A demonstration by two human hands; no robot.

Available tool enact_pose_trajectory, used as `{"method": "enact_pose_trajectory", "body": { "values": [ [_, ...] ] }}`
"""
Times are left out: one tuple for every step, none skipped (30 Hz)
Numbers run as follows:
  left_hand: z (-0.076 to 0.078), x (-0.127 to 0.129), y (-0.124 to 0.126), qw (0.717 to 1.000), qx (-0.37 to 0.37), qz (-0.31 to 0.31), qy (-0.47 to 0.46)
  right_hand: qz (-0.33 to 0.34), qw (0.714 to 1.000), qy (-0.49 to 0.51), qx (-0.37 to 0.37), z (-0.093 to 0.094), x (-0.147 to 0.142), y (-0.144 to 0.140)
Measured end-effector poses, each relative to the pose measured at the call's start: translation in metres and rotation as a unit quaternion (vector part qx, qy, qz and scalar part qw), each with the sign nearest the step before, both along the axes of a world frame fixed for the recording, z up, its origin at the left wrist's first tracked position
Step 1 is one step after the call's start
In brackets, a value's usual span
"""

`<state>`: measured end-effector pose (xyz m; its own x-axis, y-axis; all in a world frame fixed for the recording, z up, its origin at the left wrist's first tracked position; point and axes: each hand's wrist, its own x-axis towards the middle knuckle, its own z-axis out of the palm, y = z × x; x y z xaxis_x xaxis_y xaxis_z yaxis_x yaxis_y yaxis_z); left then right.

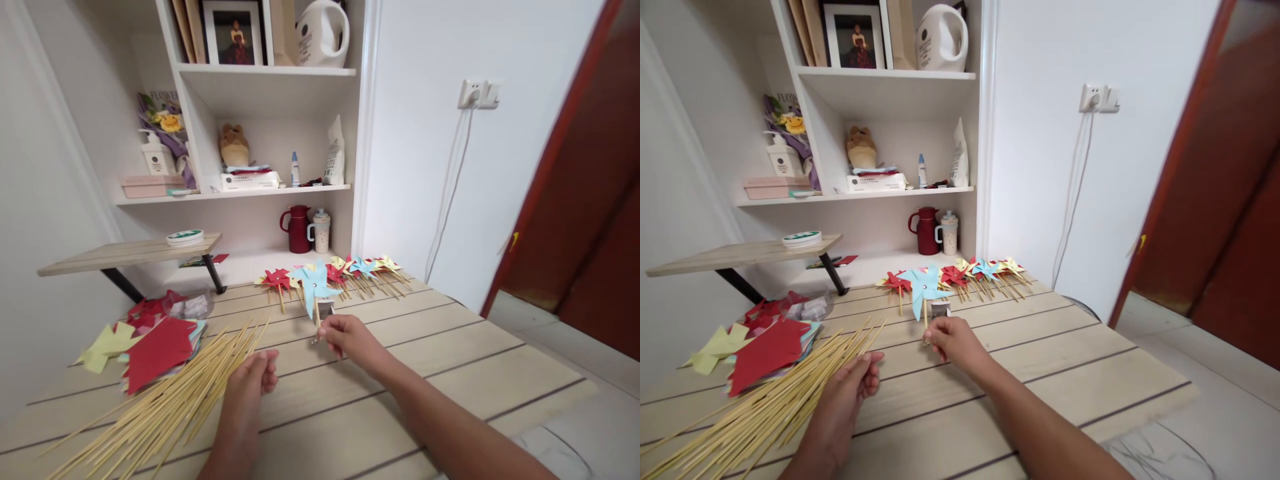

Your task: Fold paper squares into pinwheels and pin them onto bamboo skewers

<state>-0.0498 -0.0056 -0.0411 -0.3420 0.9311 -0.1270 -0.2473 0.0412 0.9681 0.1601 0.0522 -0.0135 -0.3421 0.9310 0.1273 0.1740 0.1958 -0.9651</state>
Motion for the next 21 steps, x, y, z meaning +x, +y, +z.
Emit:
{"method": "enact_pose_trajectory", "body": {
  "values": [
    [-0.001,0.000,0.001,1.000,-0.003,-0.013,0.010,-0.022,1.000,-0.019,0.003,0.003,0.007,0.005],
    [-0.002,0.000,0.001,0.999,-0.006,-0.024,0.022,-0.036,0.999,-0.030,0.007,0.005,0.014,0.010],
    [-0.003,-0.001,0.000,0.999,-0.007,-0.032,0.034,-0.048,0.998,-0.040,0.010,0.008,0.022,0.015],
    [-0.005,-0.001,-0.001,0.998,-0.006,-0.039,0.048,-0.058,0.997,-0.052,0.012,0.010,0.029,0.020],
    [-0.005,-0.002,-0.002,0.997,-0.003,-0.044,0.065,-0.069,0.995,-0.069,0.013,0.012,0.037,0.026],
    [-0.005,-0.002,-0.004,0.995,-0.001,-0.049,0.084,-0.081,0.993,-0.089,0.011,0.015,0.045,0.031],
    [-0.003,-0.003,-0.005,0.993,0.001,-0.055,0.106,-0.091,0.990,-0.111,0.008,0.018,0.052,0.037],
    [0.001,-0.004,-0.006,0.989,0.003,-0.061,0.132,-0.100,0.986,-0.136,0.005,0.021,0.058,0.043],
    [0.006,-0.004,-0.006,0.985,0.008,-0.065,0.160,-0.107,0.981,-0.161,0.001,0.025,0.062,0.049],
    [0.012,-0.004,-0.005,0.978,0.013,-0.073,0.194,-0.111,0.976,-0.187,-0.002,0.029,0.065,0.056],
    [0.019,-0.002,-0.004,0.970,0.036,-0.071,0.231,-0.112,0.971,-0.211,-0.004,0.035,0.066,0.062],
    [0.026,0.000,-0.001,0.959,0.055,-0.071,0.269,-0.110,0.966,-0.236,-0.006,0.040,0.064,0.069],
    [0.032,0.003,0.002,0.944,0.074,-0.074,0.313,-0.106,0.960,-0.260,-0.008,0.046,0.061,0.075],
    [0.037,0.007,0.006,0.920,0.103,-0.083,0.368,-0.102,0.953,-0.284,-0.011,0.052,0.055,0.081],
    [0.039,0.011,0.009,0.892,0.135,-0.088,0.422,-0.092,0.947,-0.309,-0.017,0.058,0.048,0.087],
    [0.038,0.016,0.012,0.860,0.168,-0.088,0.473,-0.082,0.938,-0.335,-0.025,0.063,0.040,0.093],
    [0.034,0.020,0.014,0.827,0.195,-0.086,0.521,-0.073,0.929,-0.361,-0.032,0.068,0.031,0.099],
    [0.028,0.024,0.015,0.790,0.225,-0.090,0.564,-0.065,0.920,-0.384,-0.038,0.072,0.021,0.105],
    [0.019,0.027,0.015,0.748,0.261,-0.098,0.602,-0.062,0.910,-0.407,-0.042,0.075,0.012,0.112],
    [0.009,0.030,0.013,0.704,0.295,-0.101,0.638,-0.061,0.901,-0.428,-0.040,0.077,0.003,0.118],
    [-0.001,0.032,0.011,0.660,0.328,-0.097,0.669,-0.061,0.891,-0.449,-0.040,0.078,-0.005,0.125]
  ]
}}
